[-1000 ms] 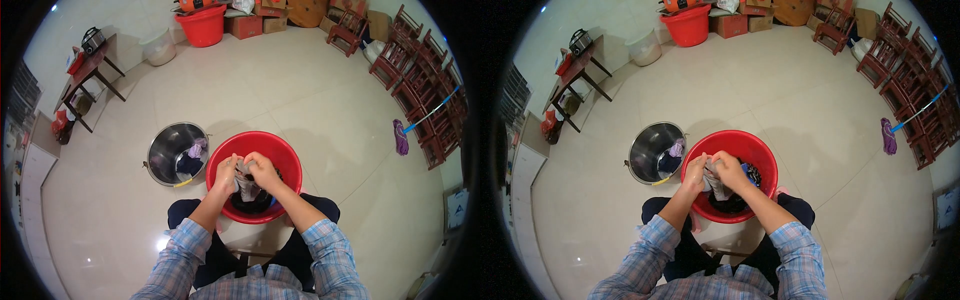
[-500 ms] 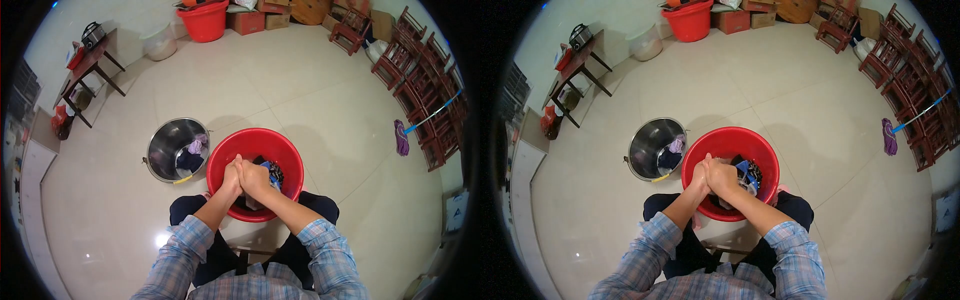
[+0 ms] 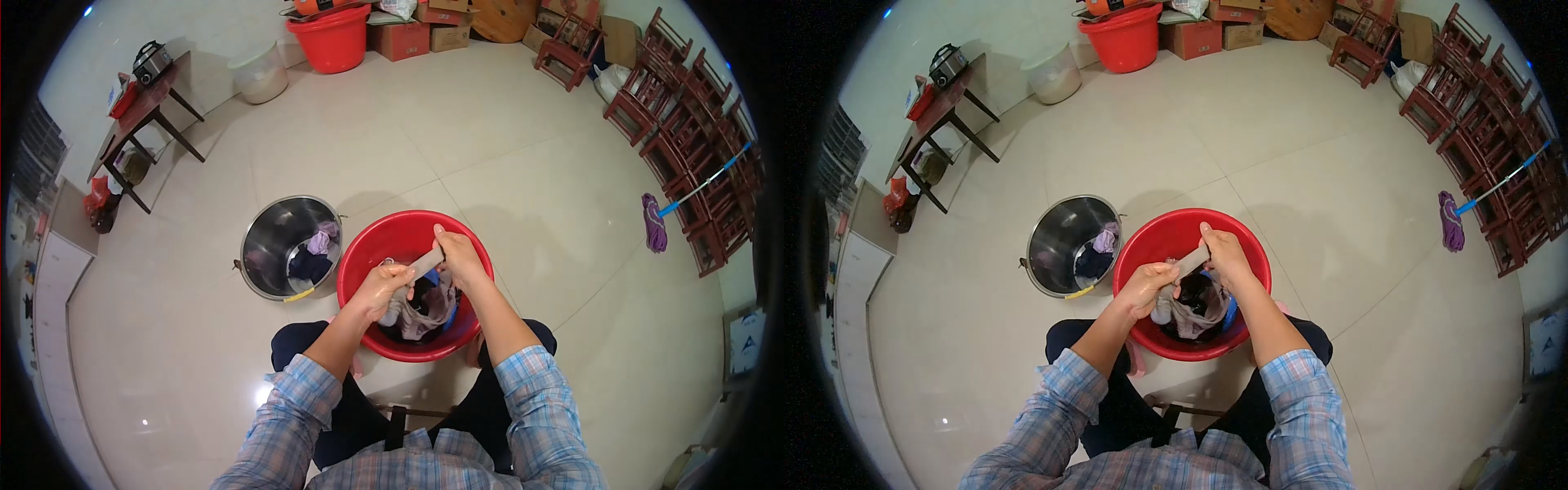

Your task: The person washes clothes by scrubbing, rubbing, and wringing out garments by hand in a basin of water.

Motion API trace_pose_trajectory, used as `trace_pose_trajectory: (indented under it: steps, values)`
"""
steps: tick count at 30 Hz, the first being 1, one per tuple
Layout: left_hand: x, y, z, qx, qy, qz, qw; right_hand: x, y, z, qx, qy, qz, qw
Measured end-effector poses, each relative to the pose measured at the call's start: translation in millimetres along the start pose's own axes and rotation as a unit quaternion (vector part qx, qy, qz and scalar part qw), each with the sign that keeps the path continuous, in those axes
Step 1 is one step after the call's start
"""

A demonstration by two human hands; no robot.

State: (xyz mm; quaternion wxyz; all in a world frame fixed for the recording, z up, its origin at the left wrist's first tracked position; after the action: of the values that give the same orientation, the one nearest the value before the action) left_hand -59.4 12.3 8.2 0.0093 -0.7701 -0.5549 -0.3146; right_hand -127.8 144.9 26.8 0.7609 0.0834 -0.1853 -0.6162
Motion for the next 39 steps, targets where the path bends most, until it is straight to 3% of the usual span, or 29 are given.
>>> trace_pose_trajectory:
  steps: [3, 6, 8, 10, 11, 12, 15, 17, 18, 19, 21, 22, 24, 25, 26, 27, 28, 30, 32, 33, 34, 35, 36, 38, 39]
  values:
    - [-5.7, -3.0, 1.4, 0.039, -0.067, -0.067, 0.995, 0.2, 0.9, -0.8, -0.015, 0.015, -0.001, 1.000]
    - [-2.5, -3.6, 2.4, 0.010, 0.010, -0.098, 0.995, 3.2, 4.0, 3.4, -0.028, 0.041, -0.012, 0.999]
    - [-10.9, -4.3, 3.0, 0.037, 0.016, -0.180, 0.983, 11.4, 6.9, 2.7, -0.033, 0.065, -0.010, 0.997]
    - [-13.9, -1.8, 3.6, 0.026, 0.014, -0.218, 0.975, 29.1, 18.2, 12.3, -0.146, 0.116, -0.019, 0.982]
    - [-15.8, 0.5, 3.7, 0.013, 0.009, -0.253, 0.967, 39.6, 28.5, 12.4, -0.138, 0.089, -0.013, 0.986]
    - [-12.2, 0.5, 1.2, 0.012, 0.010, -0.253, 0.967, 47.5, 37.0, 18.1, -0.207, 0.180, -0.018, 0.961]
    - [-4.3, -3.4, 5.7, 0.040, 0.221, -0.294, 0.929, 80.5, 63.7, 21.8, -0.387, 0.362, 0.001, 0.848]
    - [-4.6, -3.7, 14.2, 0.016, 0.205, -0.322, 0.924, 89.1, 62.4, 9.8, -0.453, 0.458, -0.058, 0.763]
    - [-3.9, -0.5, 18.2, -0.007, 0.191, -0.347, 0.918, 83.6, 53.1, 4.9, -0.450, 0.458, -0.057, 0.764]
    - [-11.2, 2.5, 25.1, -0.060, 0.100, -0.262, 0.958, 69.7, 34.8, 6.2, -0.386, 0.496, -0.083, 0.773]
    - [-19.6, -4.5, 29.5, -0.051, 0.090, -0.252, 0.962, 61.9, 24.3, 7.2, -0.301, 0.546, -0.101, 0.775]
    - [-21.2, -4.8, 29.3, -0.045, 0.081, -0.244, 0.965, 66.9, 29.2, 5.0, -0.300, 0.544, -0.102, 0.777]
    - [-20.2, -6.9, 27.7, -0.018, 0.136, -0.238, 0.961, 94.2, 51.4, 3.6, -0.407, 0.528, -0.050, 0.744]
    - [-18.4, -7.2, 26.1, 0.009, 0.191, -0.233, 0.954, 97.9, 59.5, 1.3, -0.332, 0.422, -0.015, 0.843]
    - [-16.8, -5.6, 25.7, 0.035, 0.244, -0.229, 0.942, 94.2, 57.3, 1.1, -0.329, 0.423, -0.013, 0.844]
    - [-23.5, -9.8, 32.4, 0.000, 0.176, -0.308, 0.935, 84.6, 47.7, 5.0, -0.326, 0.481, -0.050, 0.812]
    - [-21.5, -7.8, 28.1, 0.002, 0.175, -0.307, 0.935, 74.0, 36.8, 8.2, -0.323, 0.538, -0.087, 0.774]
    - [-3.7, -3.5, 19.9, -0.042, 0.134, -0.194, 0.971, 58.0, 21.8, -0.4, -0.311, 0.525, -0.114, 0.784]
    - [3.3, -0.9, 7.8, -0.034, 0.135, -0.193, 0.971, 49.2, 10.4, -8.8, -0.265, 0.476, -0.093, 0.833]
    - [4.5, -2.0, 6.2, -0.043, 0.156, -0.148, 0.976, 39.7, -6.6, -23.9, -0.306, 0.365, -0.066, 0.877]
    - [7.0, -1.5, 3.8, -0.054, 0.176, -0.103, 0.978, 34.0, -3.9, -11.7, -0.306, 0.366, -0.066, 0.877]
    - [8.6, -0.9, -1.1, -0.054, 0.174, -0.073, 0.980, 21.9, -10.2, -14.5, -0.157, 0.228, -0.023, 0.961]
    - [10.8, -0.4, -2.2, -0.055, 0.175, -0.072, 0.980, 18.0, -8.1, -17.6, -0.001, 0.078, 0.022, 0.997]
    - [10.2, -1.1, -7.6, -0.030, 0.027, -0.098, 0.994, 12.6, -4.9, -10.2, 0.021, 0.032, 0.027, 0.999]
    - [7.0, -2.0, -5.3, -0.020, 0.016, -0.107, 0.994, 10.6, -6.0, -10.4, 0.019, 0.032, 0.014, 0.999]
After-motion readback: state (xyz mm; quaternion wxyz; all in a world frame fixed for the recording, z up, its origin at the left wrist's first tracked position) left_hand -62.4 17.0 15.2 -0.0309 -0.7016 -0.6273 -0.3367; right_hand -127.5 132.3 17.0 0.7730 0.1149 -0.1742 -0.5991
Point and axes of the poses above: each hand's wrist, its own y-axis away from the middle knuckle, its own x-axis out of the palm, z = x × y, the point moved 6 cm from there along -y, towards the middle knuckle, and after that the axes turned 1 degree about -x, right-handed, at the moved point
